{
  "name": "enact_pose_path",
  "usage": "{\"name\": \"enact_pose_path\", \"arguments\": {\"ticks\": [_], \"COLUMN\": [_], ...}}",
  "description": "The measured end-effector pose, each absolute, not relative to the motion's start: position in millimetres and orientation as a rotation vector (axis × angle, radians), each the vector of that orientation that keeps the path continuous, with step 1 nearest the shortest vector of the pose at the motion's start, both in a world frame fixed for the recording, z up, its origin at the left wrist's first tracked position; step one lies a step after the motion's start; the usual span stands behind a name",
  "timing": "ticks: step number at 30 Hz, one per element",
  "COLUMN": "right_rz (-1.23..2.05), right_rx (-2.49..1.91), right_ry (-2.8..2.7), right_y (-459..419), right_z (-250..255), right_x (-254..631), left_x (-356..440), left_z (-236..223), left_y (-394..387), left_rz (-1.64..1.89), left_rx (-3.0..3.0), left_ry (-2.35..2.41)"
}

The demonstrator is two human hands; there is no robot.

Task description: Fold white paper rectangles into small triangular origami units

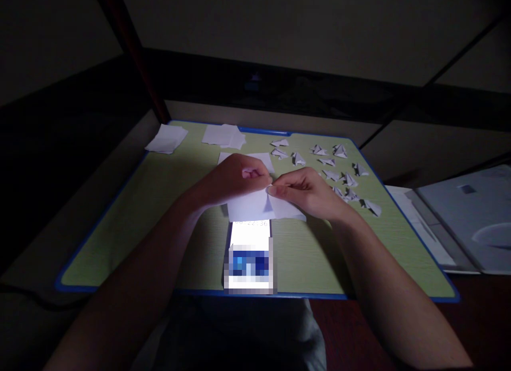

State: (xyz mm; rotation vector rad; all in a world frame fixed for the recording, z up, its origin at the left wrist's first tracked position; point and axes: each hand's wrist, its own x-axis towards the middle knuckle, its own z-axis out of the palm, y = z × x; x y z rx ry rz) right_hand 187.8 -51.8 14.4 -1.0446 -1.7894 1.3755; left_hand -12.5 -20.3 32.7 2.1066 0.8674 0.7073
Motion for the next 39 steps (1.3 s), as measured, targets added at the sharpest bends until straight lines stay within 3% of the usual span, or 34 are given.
{"name": "enact_pose_path", "arguments": {"ticks": [39], "right_rz": [1.431], "right_rx": [-1.061], "right_ry": [-1.907], "right_y": [-49.0], "right_z": [15.4], "right_x": [191.1], "left_x": [-15.2], "left_z": [27.0], "left_y": [-12.6], "left_rz": [0.733], "left_rx": [2.128], "left_ry": [0.943]}}
